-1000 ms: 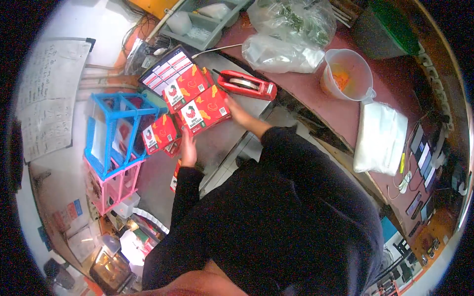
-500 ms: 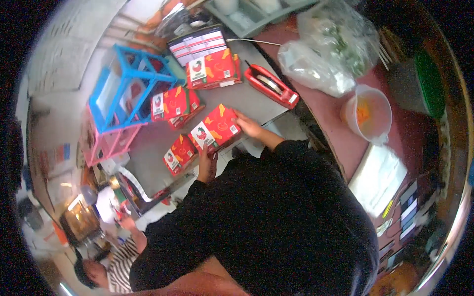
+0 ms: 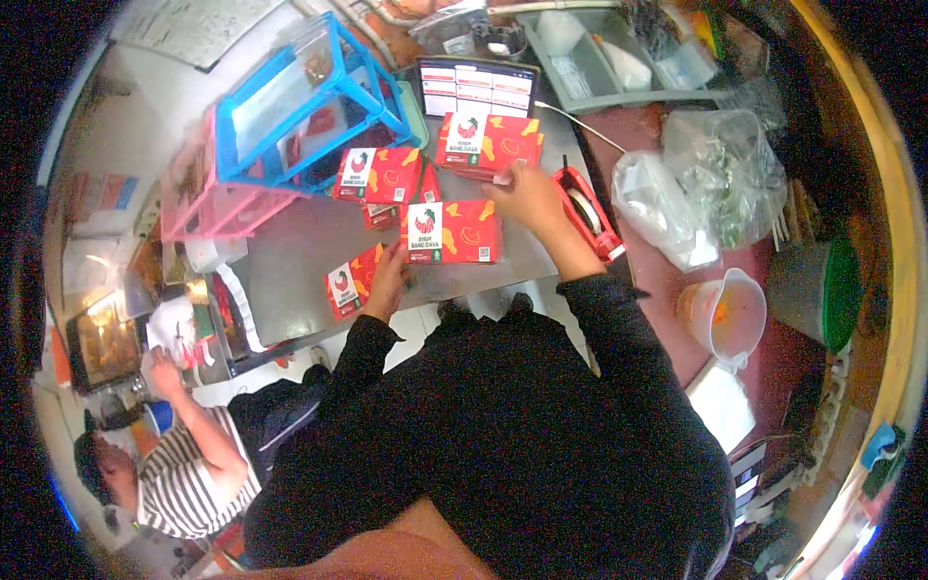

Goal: Packing fried chicken and rice meals into boxes and placing them in a plastic bag.

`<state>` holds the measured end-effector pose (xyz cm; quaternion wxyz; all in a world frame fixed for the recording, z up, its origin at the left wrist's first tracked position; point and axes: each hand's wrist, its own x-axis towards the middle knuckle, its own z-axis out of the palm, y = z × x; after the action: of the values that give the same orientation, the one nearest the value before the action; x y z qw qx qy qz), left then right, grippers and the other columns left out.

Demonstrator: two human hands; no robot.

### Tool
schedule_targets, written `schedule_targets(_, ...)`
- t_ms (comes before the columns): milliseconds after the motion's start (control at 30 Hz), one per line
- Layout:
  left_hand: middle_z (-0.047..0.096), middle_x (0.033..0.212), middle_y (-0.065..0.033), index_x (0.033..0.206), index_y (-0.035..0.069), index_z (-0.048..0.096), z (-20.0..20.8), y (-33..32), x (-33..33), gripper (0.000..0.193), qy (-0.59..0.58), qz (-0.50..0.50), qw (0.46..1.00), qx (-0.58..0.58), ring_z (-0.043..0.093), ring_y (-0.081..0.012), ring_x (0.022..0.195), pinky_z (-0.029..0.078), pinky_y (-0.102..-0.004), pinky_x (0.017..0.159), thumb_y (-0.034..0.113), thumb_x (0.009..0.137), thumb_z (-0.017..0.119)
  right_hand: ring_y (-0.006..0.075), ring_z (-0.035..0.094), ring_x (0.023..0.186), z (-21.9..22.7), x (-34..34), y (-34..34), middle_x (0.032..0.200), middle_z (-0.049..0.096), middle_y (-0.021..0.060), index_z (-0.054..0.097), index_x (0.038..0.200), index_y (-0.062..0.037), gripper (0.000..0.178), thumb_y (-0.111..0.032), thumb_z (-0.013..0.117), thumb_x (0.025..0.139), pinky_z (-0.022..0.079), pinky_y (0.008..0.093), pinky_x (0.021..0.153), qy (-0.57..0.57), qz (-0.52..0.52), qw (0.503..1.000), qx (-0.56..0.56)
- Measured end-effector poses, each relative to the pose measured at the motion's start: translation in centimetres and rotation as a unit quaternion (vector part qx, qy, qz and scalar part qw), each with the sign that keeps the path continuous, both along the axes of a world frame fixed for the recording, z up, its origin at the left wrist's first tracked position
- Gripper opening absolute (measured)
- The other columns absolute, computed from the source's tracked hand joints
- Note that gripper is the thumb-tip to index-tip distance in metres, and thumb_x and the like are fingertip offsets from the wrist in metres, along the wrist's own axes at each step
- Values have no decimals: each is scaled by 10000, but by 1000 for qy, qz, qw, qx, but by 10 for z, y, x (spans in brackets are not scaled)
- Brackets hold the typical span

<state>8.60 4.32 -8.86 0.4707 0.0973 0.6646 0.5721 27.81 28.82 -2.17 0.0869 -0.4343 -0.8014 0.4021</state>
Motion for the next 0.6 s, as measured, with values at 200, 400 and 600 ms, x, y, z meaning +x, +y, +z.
schedule_targets(200,464,1284,-149,1332,-10,358,47,3,-11,585,157,-57,986,11,431,-200,1196,351,-305,972,305,892,582,371,283,1276,8,-53,52,1335,348,201,349,1365,-265,969,-351,814,520,185,623,1014,-197,136,938,252)
schedule_targets(400,291,1397,-216,1398,154,318,48,-72,-79,976,587,-312,717,-208,264,-379,1312,205,-591,1028,532,612,755,388,355,1191,62,-70,-5,1228,414,215,379,1362,-289,903,-399,766,553,258,523,979,-56,163,950,259)
schedule_targets(600,314,1344,-193,1379,237,348,13,-98,-132,1009,593,-406,666,-199,258,-404,1278,194,-609,1012,473,505,793,391,304,1242,58,-70,-105,1305,350,216,371,1368,-310,967,-339,801,503,193,564,1041,-148,265,931,205)
